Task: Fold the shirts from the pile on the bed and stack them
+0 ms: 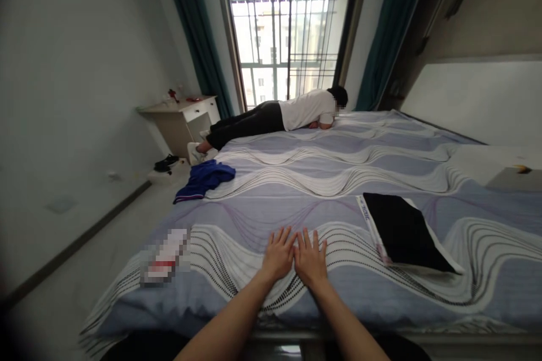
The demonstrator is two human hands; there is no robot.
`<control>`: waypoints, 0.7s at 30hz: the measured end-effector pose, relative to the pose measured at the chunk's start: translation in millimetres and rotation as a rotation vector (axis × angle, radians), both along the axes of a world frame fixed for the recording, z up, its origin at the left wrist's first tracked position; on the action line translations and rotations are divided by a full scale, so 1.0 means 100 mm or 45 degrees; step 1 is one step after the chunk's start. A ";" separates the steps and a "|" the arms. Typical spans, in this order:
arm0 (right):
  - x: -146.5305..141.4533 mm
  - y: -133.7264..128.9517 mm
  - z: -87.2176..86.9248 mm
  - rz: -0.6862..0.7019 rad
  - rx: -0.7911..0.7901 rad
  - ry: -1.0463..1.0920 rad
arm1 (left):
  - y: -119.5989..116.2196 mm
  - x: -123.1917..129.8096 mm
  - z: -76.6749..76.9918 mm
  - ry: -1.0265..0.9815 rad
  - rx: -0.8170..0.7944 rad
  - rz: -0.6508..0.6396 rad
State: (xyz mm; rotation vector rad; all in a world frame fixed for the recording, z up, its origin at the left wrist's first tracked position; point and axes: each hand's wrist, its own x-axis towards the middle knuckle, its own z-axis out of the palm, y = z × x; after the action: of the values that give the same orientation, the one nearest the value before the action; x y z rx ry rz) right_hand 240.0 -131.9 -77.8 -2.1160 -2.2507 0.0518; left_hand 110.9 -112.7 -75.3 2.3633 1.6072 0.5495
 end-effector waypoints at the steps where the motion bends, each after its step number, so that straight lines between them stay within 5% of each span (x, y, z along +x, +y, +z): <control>1: -0.04 0.04 0.02 0.026 -0.007 0.009 | -0.02 -0.13 0.00 0.021 0.010 0.021; 6: 0.05 0.27 0.08 0.055 -0.021 0.022 | -0.01 -0.76 0.04 0.138 0.033 0.156; 11: 0.04 0.35 0.04 -0.150 0.017 -0.011 | 0.17 -1.20 0.09 0.270 -0.011 0.394; 21: -0.04 0.42 -0.04 -0.267 0.155 0.033 | 1.18 -1.86 0.21 0.316 0.010 1.047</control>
State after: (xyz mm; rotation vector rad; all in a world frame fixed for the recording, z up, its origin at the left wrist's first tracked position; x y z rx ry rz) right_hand 236.4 -90.3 -81.7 -2.2567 -1.9520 -0.0648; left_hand -75.3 5.4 -54.4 1.7321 2.6851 0.3913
